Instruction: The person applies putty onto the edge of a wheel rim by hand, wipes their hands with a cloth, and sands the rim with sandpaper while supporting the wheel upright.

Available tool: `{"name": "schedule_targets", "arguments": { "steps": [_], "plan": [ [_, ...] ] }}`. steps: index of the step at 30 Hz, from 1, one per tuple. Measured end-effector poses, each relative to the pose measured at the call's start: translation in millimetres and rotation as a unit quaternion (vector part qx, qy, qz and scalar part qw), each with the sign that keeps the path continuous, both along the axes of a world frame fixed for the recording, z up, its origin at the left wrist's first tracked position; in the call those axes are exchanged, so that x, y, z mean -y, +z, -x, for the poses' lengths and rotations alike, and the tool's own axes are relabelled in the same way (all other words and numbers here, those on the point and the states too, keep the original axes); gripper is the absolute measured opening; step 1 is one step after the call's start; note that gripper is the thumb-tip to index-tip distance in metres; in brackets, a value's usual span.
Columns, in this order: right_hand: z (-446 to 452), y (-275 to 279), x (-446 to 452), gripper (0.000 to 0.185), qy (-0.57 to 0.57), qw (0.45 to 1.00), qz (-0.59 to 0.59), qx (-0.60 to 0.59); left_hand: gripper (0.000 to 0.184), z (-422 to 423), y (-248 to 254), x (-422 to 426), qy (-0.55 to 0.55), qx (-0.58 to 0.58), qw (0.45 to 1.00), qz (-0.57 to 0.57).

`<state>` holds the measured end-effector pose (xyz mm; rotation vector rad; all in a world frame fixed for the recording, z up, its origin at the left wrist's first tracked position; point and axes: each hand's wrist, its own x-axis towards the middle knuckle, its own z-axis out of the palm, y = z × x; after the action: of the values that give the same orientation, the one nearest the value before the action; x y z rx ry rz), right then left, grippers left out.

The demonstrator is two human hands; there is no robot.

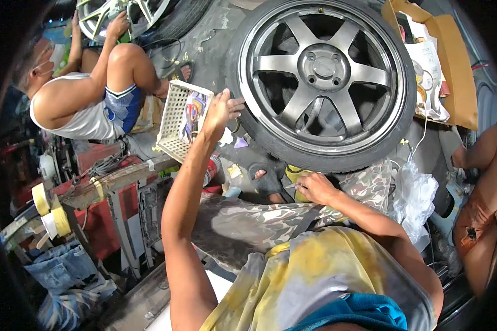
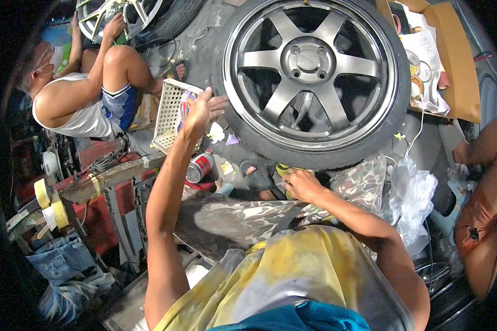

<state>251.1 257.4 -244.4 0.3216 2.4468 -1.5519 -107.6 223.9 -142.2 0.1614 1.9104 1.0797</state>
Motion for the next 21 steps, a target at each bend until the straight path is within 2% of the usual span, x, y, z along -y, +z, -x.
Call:
{"name": "schedule_targets", "arguments": {
  "steps": [5,7,9,10,11,12,13,14,15,16,17,18,19,20,21],
  "plan": [
    [11.0,23.4,-4.7,0.022,0.000,1.000,0.009,-0.011,0.073,-44.7,17.3,16.1,0.012,0.057,0.998,0.019],
    [10.4,26.6,-7.8,0.022,0.028,0.999,0.011,-0.010,0.073,-46.6,-9.0,37.0,0.012,0.107,0.994,0.008],
    [5.8,29.9,-11.6,0.023,0.035,0.999,0.026,-0.010,0.073,-65.8,7.9,45.1,0.025,0.120,0.992,0.021],
    [2.4,31.1,-12.6,0.023,0.047,0.998,0.046,-0.007,0.073,-74.3,33.4,47.8,-0.044,0.088,0.993,0.070],
    [-4.1,19.4,-9.3,0.023,0.016,0.995,0.048,-0.089,0.074,-74.3,50.1,49.0,-0.111,0.054,0.985,0.118],
    [-4.3,33.7,-19.5,0.023,0.013,0.995,0.043,-0.089,0.068,-52.7,39.1,65.1,-0.163,0.011,0.980,0.110],
    [-1.2,61.0,-35.7,0.025,0.020,0.996,0.076,-0.039,0.061,-35.4,51.8,63.3,-0.275,-0.187,0.931,0.150],
    [-0.9,80.8,-48.8,0.029,0.030,0.993,0.111,0.014,0.053,-27.7,67.5,60.8,-0.315,-0.460,0.825,0.087],
    [-1.1,87.2,-55.7,0.038,-0.011,0.994,0.107,-0.034,0.040,6.3,81.2,57.7,-0.322,-0.516,0.786,0.117],
    [2.9,106.5,-72.8,0.040,-0.021,0.995,0.101,0.003,0.026,1.2,121.5,31.7,-0.278,-0.531,0.796,0.085],
    [5.8,113.6,-88.1,0.040,-0.043,0.993,0.102,-0.024,0.026,21.4,130.4,23.8,-0.228,-0.513,0.824,0.076],
    [8.1,118.5,-102.5,0.040,-0.064,0.991,0.103,-0.048,0.036,3.2,169.9,-2.0,-0.218,-0.500,0.836,0.065],
    [12.7,130.4,-117.3,0.037,-0.119,0.985,0.100,-0.078,0.044,13.2,182.6,-11.2,-0.233,-0.499,0.820,0.155],
    [21.0,136.1,-131.2,0.034,-0.173,0.974,0.095,-0.108,0.055,30.2,176.6,-12.3,-0.245,-0.474,0.827,0.177],
    [28.6,127.7,-145.9,0.032,-0.228,0.967,0.029,-0.111,0.059,44.2,163.3,-9.7,-0.231,-0.410,0.868,0.160]
  ]
}}
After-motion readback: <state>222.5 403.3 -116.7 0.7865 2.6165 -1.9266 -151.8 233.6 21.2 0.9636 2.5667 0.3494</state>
